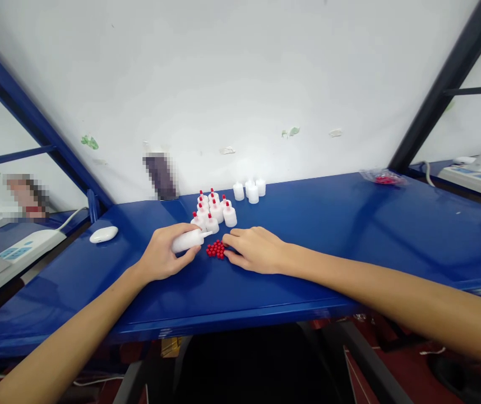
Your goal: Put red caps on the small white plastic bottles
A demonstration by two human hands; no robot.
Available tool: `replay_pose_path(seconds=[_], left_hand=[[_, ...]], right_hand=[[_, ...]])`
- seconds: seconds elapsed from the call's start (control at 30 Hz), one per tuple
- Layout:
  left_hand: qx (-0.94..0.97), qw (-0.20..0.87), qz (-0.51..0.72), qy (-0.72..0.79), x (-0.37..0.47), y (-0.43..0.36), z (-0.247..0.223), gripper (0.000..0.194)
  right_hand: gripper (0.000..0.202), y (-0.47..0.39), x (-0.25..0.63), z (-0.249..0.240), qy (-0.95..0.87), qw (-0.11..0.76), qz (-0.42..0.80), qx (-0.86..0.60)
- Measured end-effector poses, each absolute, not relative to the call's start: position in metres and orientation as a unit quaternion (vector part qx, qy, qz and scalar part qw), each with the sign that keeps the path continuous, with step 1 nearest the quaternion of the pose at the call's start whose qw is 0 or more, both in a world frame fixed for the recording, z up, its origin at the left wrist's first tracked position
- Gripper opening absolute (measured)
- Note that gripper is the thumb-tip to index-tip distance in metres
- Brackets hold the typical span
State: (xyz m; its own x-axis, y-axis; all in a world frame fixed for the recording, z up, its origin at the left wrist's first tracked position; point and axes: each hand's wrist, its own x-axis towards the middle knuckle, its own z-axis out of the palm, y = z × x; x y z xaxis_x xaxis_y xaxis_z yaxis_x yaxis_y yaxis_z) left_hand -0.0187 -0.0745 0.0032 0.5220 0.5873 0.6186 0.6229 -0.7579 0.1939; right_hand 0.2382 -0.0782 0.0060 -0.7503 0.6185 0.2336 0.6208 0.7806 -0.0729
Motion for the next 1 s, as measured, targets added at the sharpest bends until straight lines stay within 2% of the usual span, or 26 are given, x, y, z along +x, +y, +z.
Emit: replay_pose_path(seconds=[0.37,0.43,0.53,0.67,1.0], left_hand=[[-0.881,0.008,-0.33,-0.339,-0.022,-0.074,0.005,0.03],[-0.883,0.005,-0.33,-0.334,-0.021,-0.075,0.006,0.03],[-0.887,-0.002,-0.329,-0.325,-0.019,-0.077,0.005,0.029],[-0.886,-0.009,-0.335,-0.32,-0.018,-0.078,0.005,0.03],[-0.877,0.011,-0.356,-0.322,-0.019,-0.08,0.001,0.029]], right_hand=[[0.018,-0.076,0.237,0.012,-0.947,0.104,0.021,-0.304],[0.013,-0.075,0.237,0.013,-0.94,0.137,0.06,-0.306],[0.008,-0.072,0.235,0.015,-0.899,0.241,0.164,-0.326],[0.015,-0.073,0.227,0.02,-0.829,0.354,0.277,-0.333],[0.018,-0.073,0.223,0.014,-0.814,0.379,0.285,-0.334]])
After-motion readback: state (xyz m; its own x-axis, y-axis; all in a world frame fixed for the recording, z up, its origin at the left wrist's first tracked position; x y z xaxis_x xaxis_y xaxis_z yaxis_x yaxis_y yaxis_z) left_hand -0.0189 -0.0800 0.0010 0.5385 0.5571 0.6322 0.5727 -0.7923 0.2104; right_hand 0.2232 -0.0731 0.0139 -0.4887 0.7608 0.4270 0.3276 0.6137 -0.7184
